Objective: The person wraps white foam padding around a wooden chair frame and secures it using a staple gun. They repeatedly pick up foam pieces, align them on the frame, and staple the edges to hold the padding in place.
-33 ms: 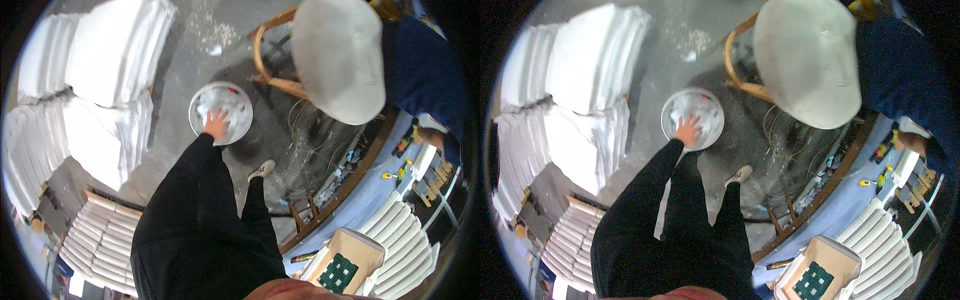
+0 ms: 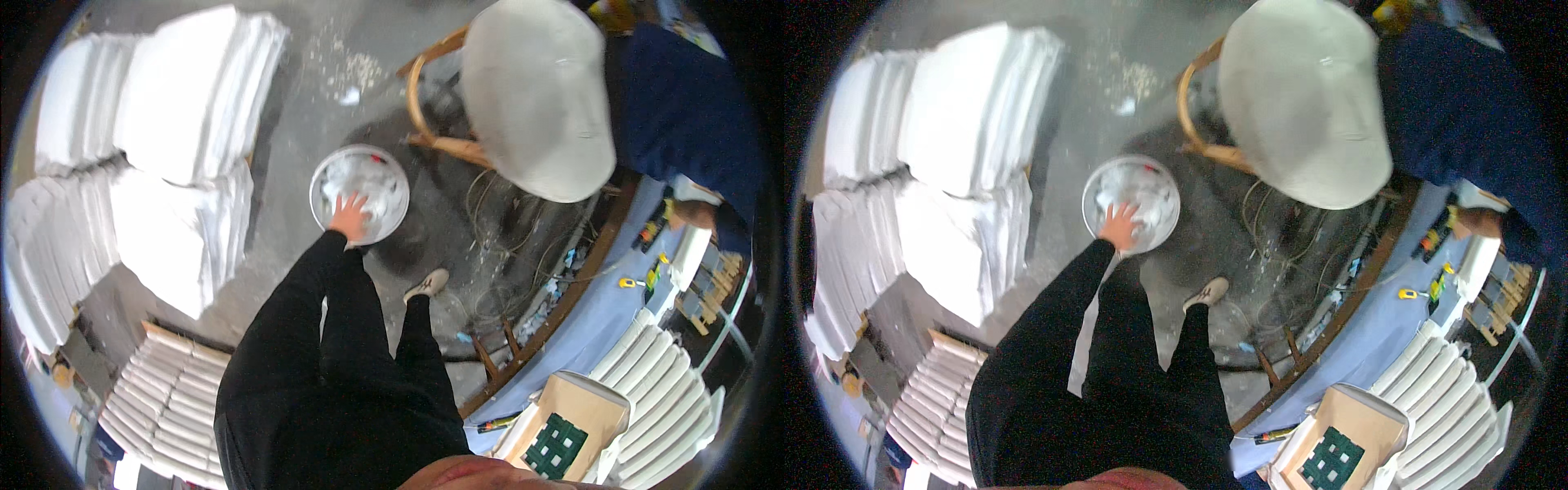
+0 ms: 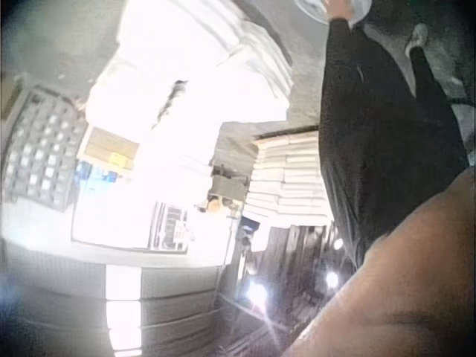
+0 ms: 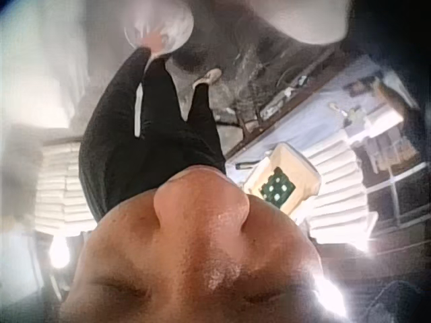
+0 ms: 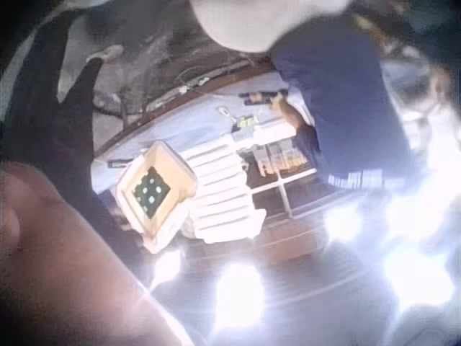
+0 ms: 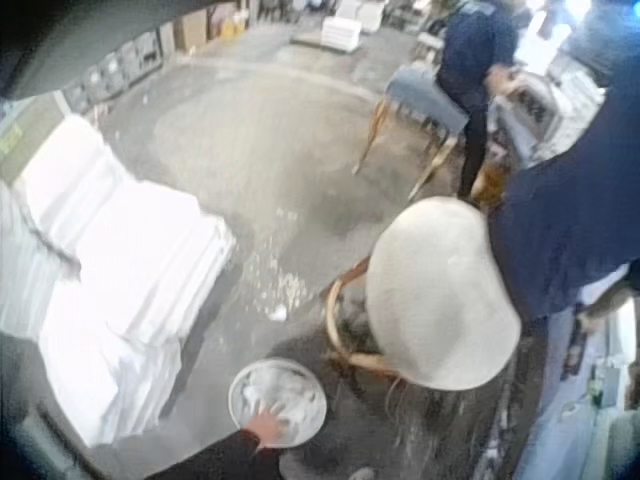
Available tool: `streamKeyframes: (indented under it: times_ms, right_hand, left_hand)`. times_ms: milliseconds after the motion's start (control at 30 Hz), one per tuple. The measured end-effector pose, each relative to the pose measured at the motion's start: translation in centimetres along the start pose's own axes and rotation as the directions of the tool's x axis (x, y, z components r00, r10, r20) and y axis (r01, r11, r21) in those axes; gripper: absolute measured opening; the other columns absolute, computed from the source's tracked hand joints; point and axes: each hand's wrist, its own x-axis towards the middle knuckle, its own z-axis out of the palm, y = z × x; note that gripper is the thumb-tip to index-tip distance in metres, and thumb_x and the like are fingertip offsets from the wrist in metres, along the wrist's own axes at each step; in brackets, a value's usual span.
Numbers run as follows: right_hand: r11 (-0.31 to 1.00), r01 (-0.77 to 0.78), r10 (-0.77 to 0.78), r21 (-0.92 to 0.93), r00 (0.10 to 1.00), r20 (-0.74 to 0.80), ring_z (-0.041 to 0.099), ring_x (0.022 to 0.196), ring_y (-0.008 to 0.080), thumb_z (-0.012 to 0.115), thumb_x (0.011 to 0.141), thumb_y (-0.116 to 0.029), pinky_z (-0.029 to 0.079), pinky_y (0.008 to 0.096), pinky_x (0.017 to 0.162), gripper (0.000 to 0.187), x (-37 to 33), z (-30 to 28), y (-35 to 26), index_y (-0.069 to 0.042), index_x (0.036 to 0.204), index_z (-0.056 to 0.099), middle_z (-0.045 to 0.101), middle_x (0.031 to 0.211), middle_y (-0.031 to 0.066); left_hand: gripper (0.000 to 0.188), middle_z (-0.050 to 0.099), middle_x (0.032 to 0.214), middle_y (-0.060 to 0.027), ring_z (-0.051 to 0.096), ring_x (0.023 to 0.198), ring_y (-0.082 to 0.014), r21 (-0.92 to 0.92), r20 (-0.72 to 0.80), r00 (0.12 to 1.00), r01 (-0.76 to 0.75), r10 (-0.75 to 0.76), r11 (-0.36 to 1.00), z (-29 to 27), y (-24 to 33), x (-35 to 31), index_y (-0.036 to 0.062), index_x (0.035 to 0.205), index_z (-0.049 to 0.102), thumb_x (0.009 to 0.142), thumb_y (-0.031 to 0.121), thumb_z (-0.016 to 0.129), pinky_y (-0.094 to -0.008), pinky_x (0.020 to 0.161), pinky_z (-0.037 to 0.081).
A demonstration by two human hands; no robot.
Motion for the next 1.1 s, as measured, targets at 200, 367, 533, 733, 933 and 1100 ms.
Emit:
streamKeyframes:
  times_ms: [200, 367, 533, 733, 933, 1100]
  right_hand:
    - [0.979, 0.015, 0.05, 0.204, 0.95, -0.307, 0.061, 0.142, 0.0346, 0.052, 0.117, -0.046, 0.044, 0.0457, 0.123, 0.057, 2.5, -10.1, 5.1, -0.001, 0.15, 0.066, 0.068, 0.151, 0.0181]
    - [0.93, -0.001, 0.252, 0.369, 0.732, -0.634, 0.06, 0.143, 0.0344, 0.052, 0.117, -0.045, 0.043, 0.0456, 0.124, 0.057, 5.3, -23.5, 17.8, 0.0, 0.151, 0.065, 0.067, 0.152, 0.0182]
    - [0.82, 0.09, 0.492, 0.566, 0.395, -0.776, 0.06, 0.144, 0.0341, 0.051, 0.118, -0.044, 0.042, 0.0454, 0.125, 0.057, 3.2, -35.0, 34.6, 0.0, 0.151, 0.065, 0.066, 0.153, 0.0184]
    - [0.864, 0.281, 0.169, 0.418, 0.62, -0.766, 0.051, 0.153, 0.0276, 0.054, 0.116, -0.037, 0.037, 0.0439, 0.13, 0.061, 2.2, -43.2, 33.2, 0.002, 0.163, 0.052, 0.056, 0.166, 0.0175]
    - [0.827, 0.423, 0.019, 0.371, 0.638, -0.77, 0.054, 0.153, 0.035, 0.061, 0.106, -0.055, 0.034, 0.0458, 0.13, 0.077, 4.5, -42.4, 28.3, 0.004, 0.155, 0.061, 0.062, 0.158, 0.0241]
    - [0.79, 0.525, -0.041, 0.317, 0.561, -0.827, 0.068, 0.138, 0.0376, 0.073, 0.088, -0.013, 0.049, 0.0443, 0.118, 0.05, 6.8, -42.9, 26.0, -0.001, 0.136, 0.077, 0.074, 0.142, 0.024]
  left_hand:
    - [0.054, 0.069, 0.148, -0.0145, 0.065, 0.139, -0.0376, 0.021, 0.323, 0.939, 0.115, -0.115, 0.993, -7.4, 2.2, -9.8, 0.0205, 0.143, 0.072, 0.091, 0.038, 0.075, -0.0627, 0.111, 0.053]
    - [0.038, 0.082, 0.117, -0.0198, 0.077, 0.114, -0.0416, 0.141, 0.303, 0.953, -0.045, 0.0, 0.989, -15.3, 10.7, -13.2, 0.0088, 0.111, 0.085, 0.095, 0.04, 0.069, -0.0534, 0.1, 0.061]
    - [0.037, 0.083, 0.109, -0.0151, 0.077, 0.106, -0.0397, 0.115, 0.126, 0.97, -0.223, 0.209, 0.968, -19.7, 26.4, -12.5, 0.0159, 0.104, 0.088, 0.093, 0.048, 0.073, -0.0537, 0.097, 0.06]
    - [0.039, 0.082, 0.117, -0.0166, 0.081, 0.099, -0.0319, -0.352, -0.13, 0.84, -0.536, 0.527, 0.768, -21.7, 59.2, -17.4, 0.0054, 0.13, 0.078, 0.101, 0.031, 0.078, -0.042, 0.089, 0.062]
    - [0.024, 0.082, 0.1, -0.0105, 0.077, 0.085, -0.0233, -0.359, -0.256, 0.35, -0.9, 0.901, 0.247, -30.9, 86.5, -30.7, 0.0045, 0.117, 0.083, 0.093, 0.006, 0.083, -0.0341, 0.076, 0.06]
    - [0.039, 0.078, 0.126, -0.0166, 0.076, 0.114, -0.0362, -0.047, -0.528, -0.186, -0.968, 0.829, -0.248, -36.9, 98.0, -36.3, 0.0029, 0.12, 0.083, 0.082, -0.004, 0.078, -0.0441, 0.102, 0.059]
